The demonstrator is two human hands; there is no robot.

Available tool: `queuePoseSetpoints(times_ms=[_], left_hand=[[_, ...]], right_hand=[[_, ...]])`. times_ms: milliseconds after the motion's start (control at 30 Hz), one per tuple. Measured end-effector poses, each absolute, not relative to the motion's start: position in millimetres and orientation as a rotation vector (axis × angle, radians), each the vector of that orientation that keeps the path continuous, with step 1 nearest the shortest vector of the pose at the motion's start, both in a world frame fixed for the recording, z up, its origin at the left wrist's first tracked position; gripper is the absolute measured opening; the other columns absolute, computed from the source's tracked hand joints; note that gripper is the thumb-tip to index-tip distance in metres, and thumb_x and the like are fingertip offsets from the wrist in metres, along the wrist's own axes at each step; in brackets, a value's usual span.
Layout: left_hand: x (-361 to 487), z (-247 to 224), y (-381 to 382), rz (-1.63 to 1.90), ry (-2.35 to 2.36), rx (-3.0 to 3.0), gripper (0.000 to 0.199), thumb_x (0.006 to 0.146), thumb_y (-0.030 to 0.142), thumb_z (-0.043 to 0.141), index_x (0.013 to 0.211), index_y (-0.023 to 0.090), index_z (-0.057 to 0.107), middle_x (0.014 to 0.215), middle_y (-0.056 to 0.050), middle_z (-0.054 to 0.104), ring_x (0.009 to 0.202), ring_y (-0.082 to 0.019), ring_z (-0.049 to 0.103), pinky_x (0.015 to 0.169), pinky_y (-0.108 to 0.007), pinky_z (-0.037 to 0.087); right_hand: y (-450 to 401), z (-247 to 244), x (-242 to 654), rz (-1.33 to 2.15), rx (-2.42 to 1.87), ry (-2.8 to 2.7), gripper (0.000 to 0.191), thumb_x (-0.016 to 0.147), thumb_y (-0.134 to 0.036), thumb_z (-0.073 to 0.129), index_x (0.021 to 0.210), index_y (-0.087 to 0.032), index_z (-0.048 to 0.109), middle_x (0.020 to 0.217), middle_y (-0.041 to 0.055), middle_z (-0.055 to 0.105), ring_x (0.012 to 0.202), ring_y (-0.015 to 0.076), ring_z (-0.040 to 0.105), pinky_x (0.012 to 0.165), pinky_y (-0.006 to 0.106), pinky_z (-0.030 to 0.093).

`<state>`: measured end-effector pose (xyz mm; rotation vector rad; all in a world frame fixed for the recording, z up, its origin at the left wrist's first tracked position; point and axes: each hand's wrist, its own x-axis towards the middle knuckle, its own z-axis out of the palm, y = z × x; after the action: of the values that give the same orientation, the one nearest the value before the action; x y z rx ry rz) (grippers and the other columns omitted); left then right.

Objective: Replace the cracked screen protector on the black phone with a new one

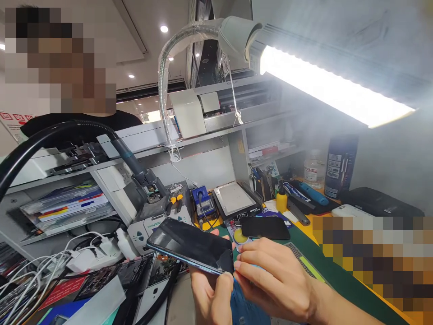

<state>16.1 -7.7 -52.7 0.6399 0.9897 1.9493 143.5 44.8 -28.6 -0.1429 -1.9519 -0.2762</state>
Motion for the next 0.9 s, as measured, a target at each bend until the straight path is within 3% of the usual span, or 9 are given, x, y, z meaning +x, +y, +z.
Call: queuePoseSetpoints(times_ms=[367, 533, 733, 900], left_hand=[[23, -51, -10, 2.069, 1.167, 0.682, 0.040, 0.063, 0.015, 0.069, 0.101, 0.021, 0.060, 0.115, -0.012, 0.072, 0.115, -0.033, 0.067, 0.090, -0.037, 0.058], [22, -52, -8, 2.102, 1.203, 0.743, 0.027, 0.062, 0.015, 0.068, 0.086, 0.023, 0.058, 0.114, -0.011, 0.072, 0.119, -0.032, 0.065, 0.096, -0.038, 0.056], [22, -49, -11, 2.072, 1.354, 0.827, 0.046, 0.067, 0.021, 0.062, 0.112, 0.019, 0.059, 0.134, -0.012, 0.064, 0.129, -0.028, 0.059, 0.101, -0.031, 0.052], [21, -43, -12, 2.028, 1.301, 0.867, 0.067, 0.064, 0.022, 0.064, 0.130, 0.016, 0.051, 0.136, -0.014, 0.062, 0.127, -0.030, 0.059, 0.105, -0.035, 0.049]], right_hand=[[44, -43, 139, -0.220, -0.153, -1.948, 0.018, 0.087, -0.005, 0.064, 0.105, -0.008, 0.065, 0.083, 0.0125, 0.073, 0.080, 0.0231, 0.069, 0.069, 0.035, 0.060], [44, -46, 136, -0.199, -0.172, -1.938, 0.019, 0.088, -0.006, 0.062, 0.107, -0.010, 0.064, 0.083, 0.0120, 0.073, 0.080, 0.0226, 0.069, 0.069, 0.036, 0.061], [44, -47, 136, -0.176, -0.173, -1.939, 0.019, 0.088, -0.004, 0.062, 0.106, -0.009, 0.065, 0.083, 0.0120, 0.073, 0.080, 0.0223, 0.069, 0.070, 0.036, 0.061], [44, -48, 135, -0.196, -0.169, -1.932, 0.021, 0.088, -0.003, 0.064, 0.109, -0.006, 0.066, 0.089, 0.0144, 0.074, 0.084, 0.0233, 0.071, 0.071, 0.036, 0.061]])
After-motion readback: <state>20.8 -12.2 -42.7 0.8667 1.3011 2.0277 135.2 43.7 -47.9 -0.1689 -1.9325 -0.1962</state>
